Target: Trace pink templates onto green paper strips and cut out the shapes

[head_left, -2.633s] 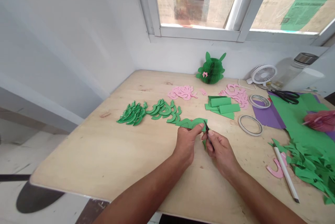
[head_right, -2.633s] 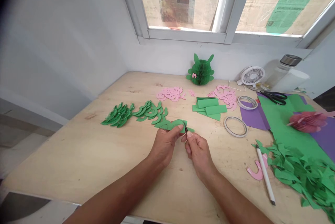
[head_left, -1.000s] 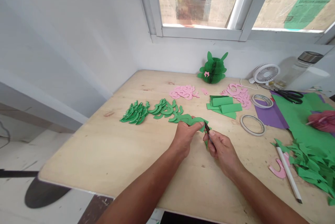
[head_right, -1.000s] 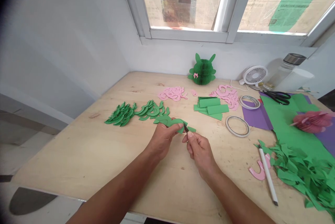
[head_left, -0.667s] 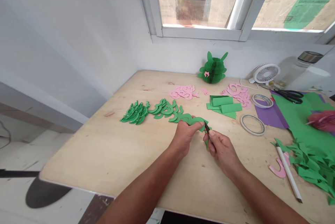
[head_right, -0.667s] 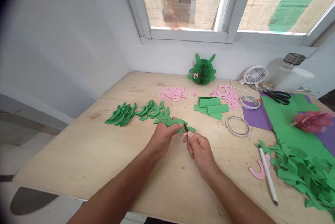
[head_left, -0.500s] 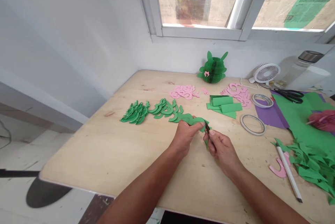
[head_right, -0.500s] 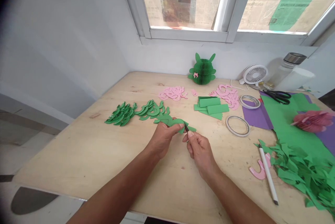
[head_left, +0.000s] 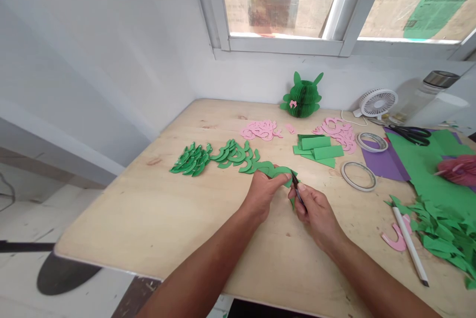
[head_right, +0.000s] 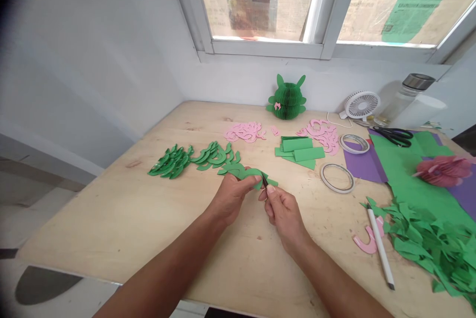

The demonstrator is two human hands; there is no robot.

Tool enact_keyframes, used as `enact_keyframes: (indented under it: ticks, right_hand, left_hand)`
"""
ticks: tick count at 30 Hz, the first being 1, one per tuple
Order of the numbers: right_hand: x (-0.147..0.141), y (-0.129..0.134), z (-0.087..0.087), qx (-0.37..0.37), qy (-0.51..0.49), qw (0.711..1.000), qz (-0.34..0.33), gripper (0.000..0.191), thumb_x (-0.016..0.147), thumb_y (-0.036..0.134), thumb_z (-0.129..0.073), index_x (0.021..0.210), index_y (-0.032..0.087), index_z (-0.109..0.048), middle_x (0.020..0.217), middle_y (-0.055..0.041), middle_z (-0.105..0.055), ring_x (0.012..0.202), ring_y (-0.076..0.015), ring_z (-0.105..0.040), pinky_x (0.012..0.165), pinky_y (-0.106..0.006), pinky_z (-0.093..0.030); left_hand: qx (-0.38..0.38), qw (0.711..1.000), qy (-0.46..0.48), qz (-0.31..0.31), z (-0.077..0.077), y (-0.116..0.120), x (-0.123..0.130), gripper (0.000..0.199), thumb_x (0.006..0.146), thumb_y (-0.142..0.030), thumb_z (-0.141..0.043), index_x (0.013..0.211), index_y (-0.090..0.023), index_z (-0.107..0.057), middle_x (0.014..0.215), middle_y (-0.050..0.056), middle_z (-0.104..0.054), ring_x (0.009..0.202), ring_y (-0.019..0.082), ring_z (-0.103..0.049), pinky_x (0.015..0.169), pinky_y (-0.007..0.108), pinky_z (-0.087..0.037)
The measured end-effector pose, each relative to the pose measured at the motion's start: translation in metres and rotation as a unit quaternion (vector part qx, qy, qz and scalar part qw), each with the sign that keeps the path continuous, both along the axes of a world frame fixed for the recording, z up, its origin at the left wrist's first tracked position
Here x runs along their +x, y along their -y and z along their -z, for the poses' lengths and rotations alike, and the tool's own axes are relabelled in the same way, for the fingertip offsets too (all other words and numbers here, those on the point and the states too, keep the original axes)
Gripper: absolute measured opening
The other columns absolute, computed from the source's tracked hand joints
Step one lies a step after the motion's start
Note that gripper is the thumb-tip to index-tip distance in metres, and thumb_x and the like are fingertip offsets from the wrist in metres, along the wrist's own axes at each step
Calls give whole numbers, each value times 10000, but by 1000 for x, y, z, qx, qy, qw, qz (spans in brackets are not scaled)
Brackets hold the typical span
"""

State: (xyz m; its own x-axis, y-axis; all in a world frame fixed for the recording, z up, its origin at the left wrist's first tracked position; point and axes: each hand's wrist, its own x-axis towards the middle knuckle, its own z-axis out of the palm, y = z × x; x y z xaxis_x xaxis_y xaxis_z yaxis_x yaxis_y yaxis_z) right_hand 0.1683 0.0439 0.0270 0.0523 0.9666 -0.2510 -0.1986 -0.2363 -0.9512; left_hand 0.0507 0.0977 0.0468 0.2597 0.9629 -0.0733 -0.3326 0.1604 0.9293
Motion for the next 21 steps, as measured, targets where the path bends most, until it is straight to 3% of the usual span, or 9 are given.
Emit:
enact_keyframes:
  ticks: [8,21]
  right_hand:
    - [2,0,3,3,1,1000,-3,474,787,645,-562,753,173,-580,451,84,-342,410,-70,-216,409,-245,-128]
    - [2,-1,1,8,9,1000,-1,456,800,621,-566,712,173,-561,448,78,-347,408,-59,-215,408,-241,-124]
  left_hand:
    - [-11,1000,-5,-15,0,-1,0,145,632,-255,-679,612,-154,-578,640,8,-575,646,144,-525,661,280,-415]
    - [13,1000,-16,17,-6,0,-1,161,645,-256,-630,543,-158,-553,560,3,-530,599,138,-487,621,274,-386]
